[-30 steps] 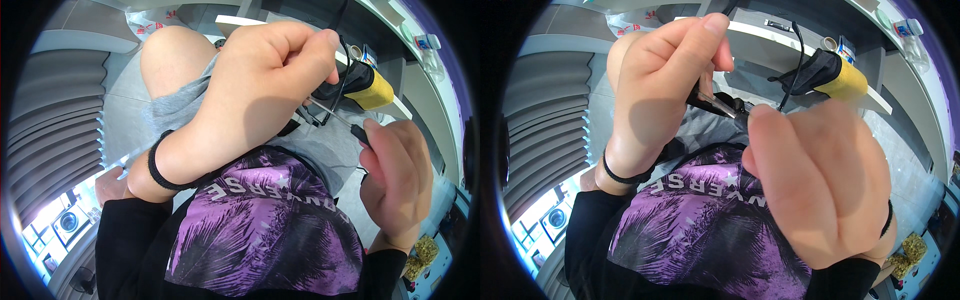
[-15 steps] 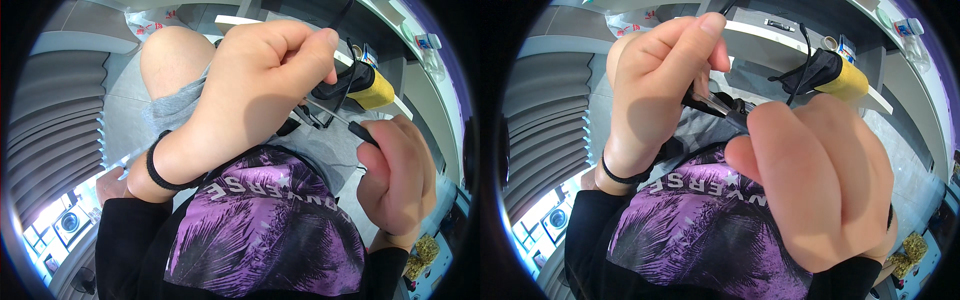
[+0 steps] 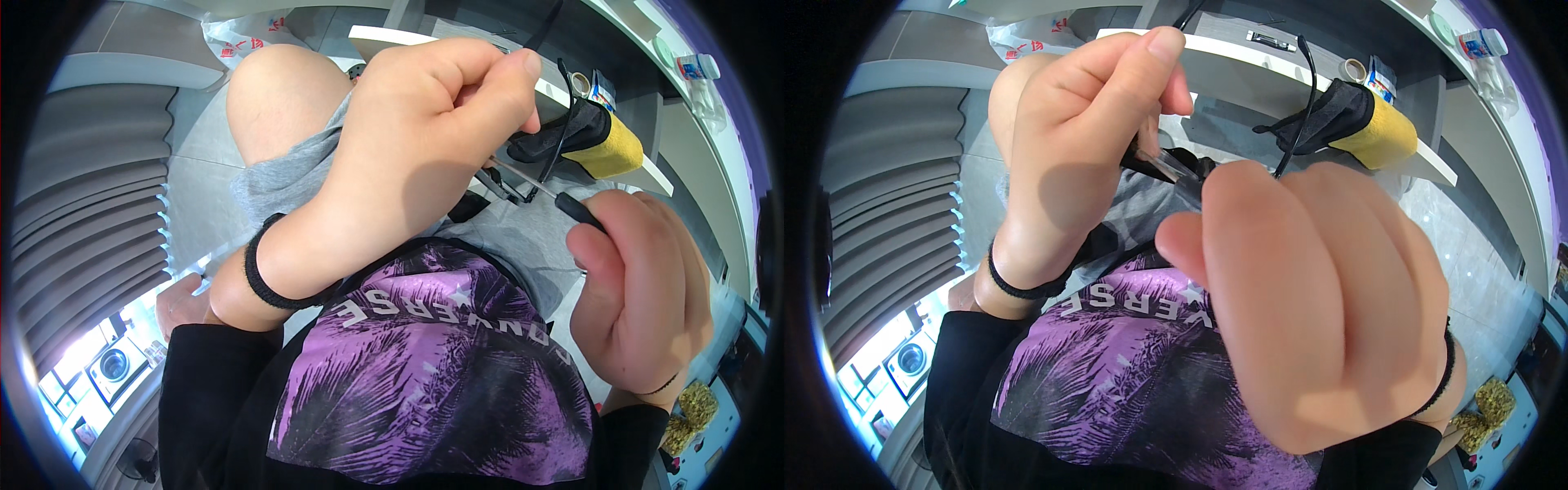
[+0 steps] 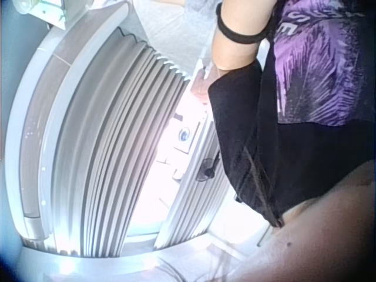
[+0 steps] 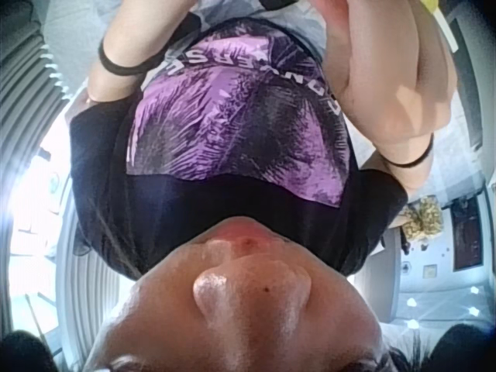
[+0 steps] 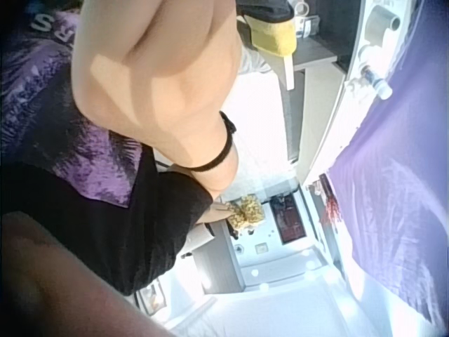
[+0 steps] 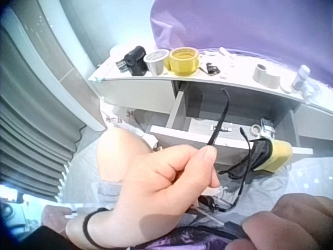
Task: The person uses a small screwdriver to tighten or adjust the hinge screws of a pair of black glasses.
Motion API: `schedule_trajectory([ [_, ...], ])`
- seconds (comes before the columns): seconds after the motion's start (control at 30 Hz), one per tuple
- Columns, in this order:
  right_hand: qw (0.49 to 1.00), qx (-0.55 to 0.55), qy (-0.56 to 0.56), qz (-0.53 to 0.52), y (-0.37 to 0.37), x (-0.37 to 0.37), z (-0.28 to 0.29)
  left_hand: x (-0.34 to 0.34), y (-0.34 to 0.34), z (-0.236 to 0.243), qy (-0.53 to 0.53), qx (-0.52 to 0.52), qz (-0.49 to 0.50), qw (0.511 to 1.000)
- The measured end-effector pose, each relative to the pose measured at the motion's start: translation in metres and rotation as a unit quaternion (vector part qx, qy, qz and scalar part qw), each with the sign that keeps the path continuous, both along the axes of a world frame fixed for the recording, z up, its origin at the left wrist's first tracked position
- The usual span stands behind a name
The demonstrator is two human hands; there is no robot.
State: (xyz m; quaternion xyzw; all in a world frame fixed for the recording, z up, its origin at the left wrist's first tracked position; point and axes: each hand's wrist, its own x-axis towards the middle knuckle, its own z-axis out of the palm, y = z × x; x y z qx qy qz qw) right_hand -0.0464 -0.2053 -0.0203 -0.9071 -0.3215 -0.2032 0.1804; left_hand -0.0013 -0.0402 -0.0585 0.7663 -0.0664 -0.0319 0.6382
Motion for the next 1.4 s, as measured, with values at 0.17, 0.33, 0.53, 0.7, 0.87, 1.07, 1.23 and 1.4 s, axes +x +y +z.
schedule_trajectory([
  [0.17,0.996,0.024,0.087,-0.018,0.006,-0.001,0.004,-0.001,-0.001,-0.007,0.01,-0.036,0.005,0.999],
  [0.33,0.995,0.044,0.078,-0.043,0.008,-0.003,0.002,-0.001,-0.001,-0.006,-0.012,-0.022,0.02,0.999],
  [0.53,0.988,0.05,0.113,-0.088,0.009,-0.002,0.004,-0.002,-0.004,-0.001,-0.088,0.031,0.069,0.993],
  [0.7,0.986,0.083,0.143,-0.038,0.006,0.003,0.004,-0.003,-0.003,0.001,-0.08,0.031,0.074,0.994],
  [0.87,0.982,0.087,0.169,-0.022,0.006,0.003,0.006,-0.002,0.004,-0.002,-0.106,-0.113,0.029,0.988],
  [1.07,0.973,0.064,0.216,-0.057,0.004,0.005,0.012,-0.004,-0.007,-0.006,-0.156,0.045,0.103,0.981],
  [1.23,0.956,0.085,0.27,-0.076,0.007,0.005,0.011,0.0,-0.007,-0.017,-0.238,0.067,0.128,0.961],
  [1.4,0.944,0.159,0.278,-0.083,0.006,0.008,-0.002,0.0,-0.008,-0.016,-0.255,0.091,0.148,0.951],
])
